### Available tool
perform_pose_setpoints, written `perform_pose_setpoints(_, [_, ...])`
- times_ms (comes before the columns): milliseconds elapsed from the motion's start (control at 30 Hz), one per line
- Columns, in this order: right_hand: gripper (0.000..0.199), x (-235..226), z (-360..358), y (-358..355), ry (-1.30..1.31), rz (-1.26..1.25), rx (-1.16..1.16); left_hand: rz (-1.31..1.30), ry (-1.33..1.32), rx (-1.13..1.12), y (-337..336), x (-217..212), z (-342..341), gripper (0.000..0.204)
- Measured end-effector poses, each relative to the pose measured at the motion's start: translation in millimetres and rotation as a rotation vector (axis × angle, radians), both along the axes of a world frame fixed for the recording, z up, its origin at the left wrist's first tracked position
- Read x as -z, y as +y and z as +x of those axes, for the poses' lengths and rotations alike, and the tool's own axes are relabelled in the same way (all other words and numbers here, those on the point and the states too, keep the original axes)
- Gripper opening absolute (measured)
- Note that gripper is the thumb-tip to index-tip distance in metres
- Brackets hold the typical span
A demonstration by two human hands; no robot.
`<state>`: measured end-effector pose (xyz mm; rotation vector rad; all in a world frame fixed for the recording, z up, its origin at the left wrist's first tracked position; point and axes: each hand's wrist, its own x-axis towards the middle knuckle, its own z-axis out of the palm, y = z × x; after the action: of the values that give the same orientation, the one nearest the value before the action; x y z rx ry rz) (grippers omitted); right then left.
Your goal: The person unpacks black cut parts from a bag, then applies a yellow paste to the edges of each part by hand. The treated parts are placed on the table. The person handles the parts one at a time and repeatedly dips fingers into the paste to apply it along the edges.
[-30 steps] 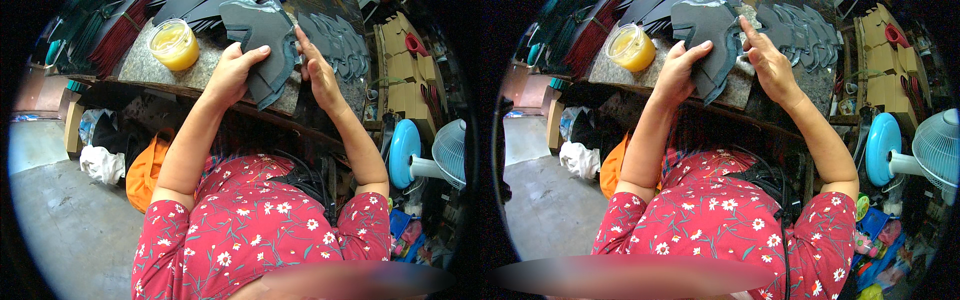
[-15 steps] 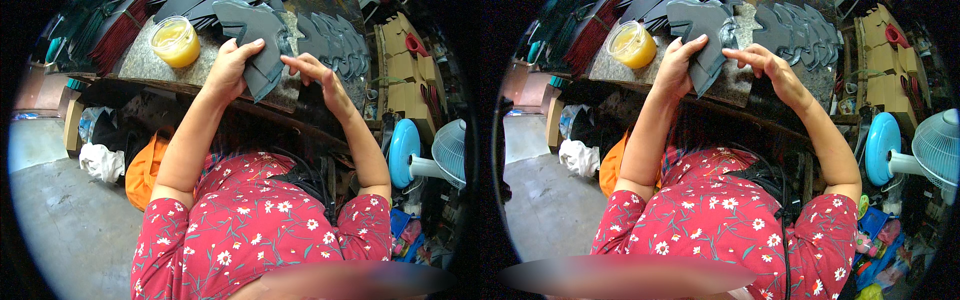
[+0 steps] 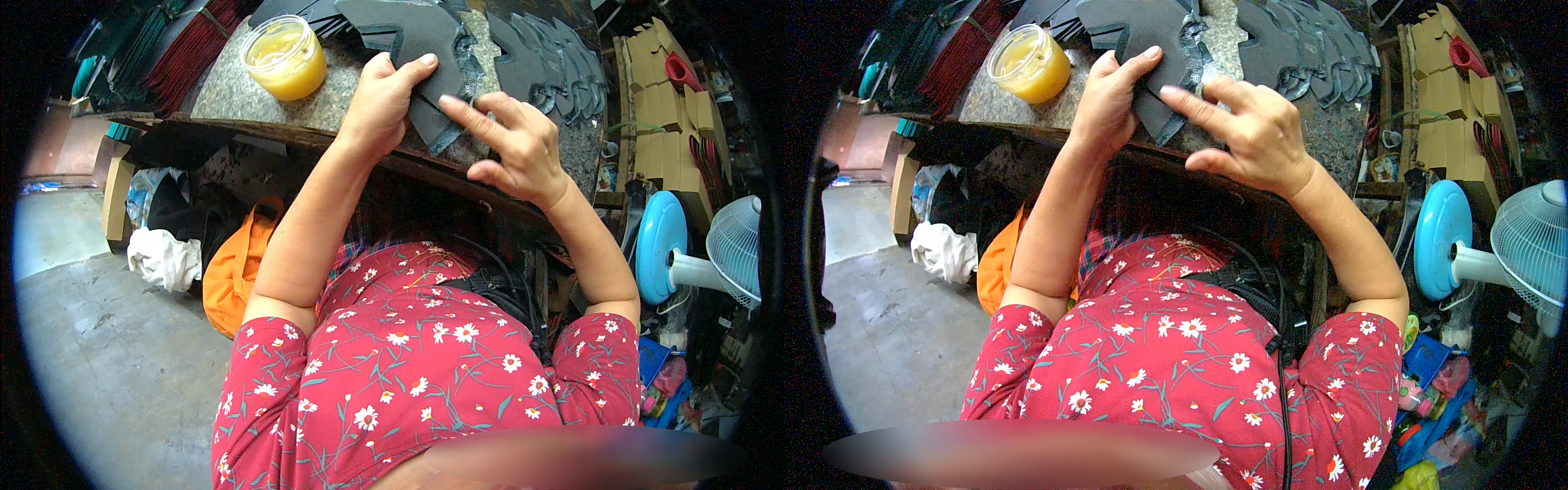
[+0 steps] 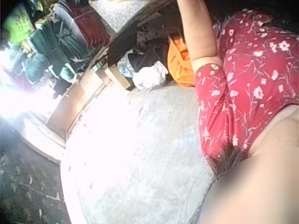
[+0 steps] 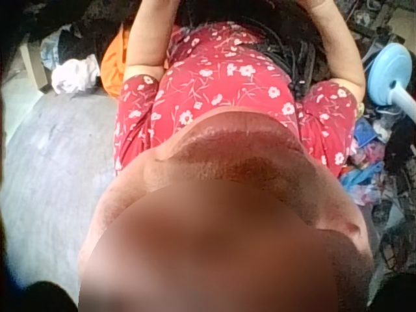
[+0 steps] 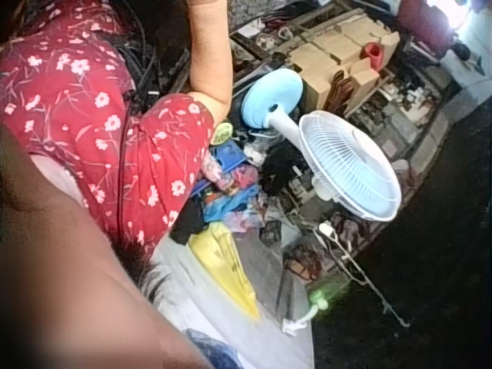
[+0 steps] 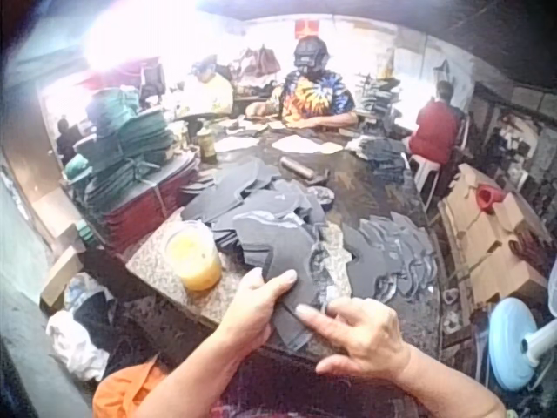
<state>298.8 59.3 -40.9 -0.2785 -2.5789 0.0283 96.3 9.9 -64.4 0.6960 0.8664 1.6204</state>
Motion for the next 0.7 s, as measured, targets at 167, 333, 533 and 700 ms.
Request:
perform_pose_setpoints(167, [0.062,-5.3,0.4,7.7,0.071,0.048,0.147,0.011,-0.026,0.049,1.6,3.5,-0.5,0.021])
perform_pose_setpoints(333, [0.057,-7.2,-1.1,-5.7,0.03,0.134,0.003,-0.014,0.062,0.012,1.7,4.7,-0.3,0.021])
perform_pose_setpoints(533, [0.055,-18.1,2.9,13.5,0.332,-0.176,0.049,0.013,0.082,0.07,-3.8,-4.1,1.2,0.027])
perform_pose_setpoints(700, [0.067,-15.2,-14.0,42.2,0.419,-1.016,0.146,0.046,0.247,0.14,-9.2,-10.5,8.0,0.037])
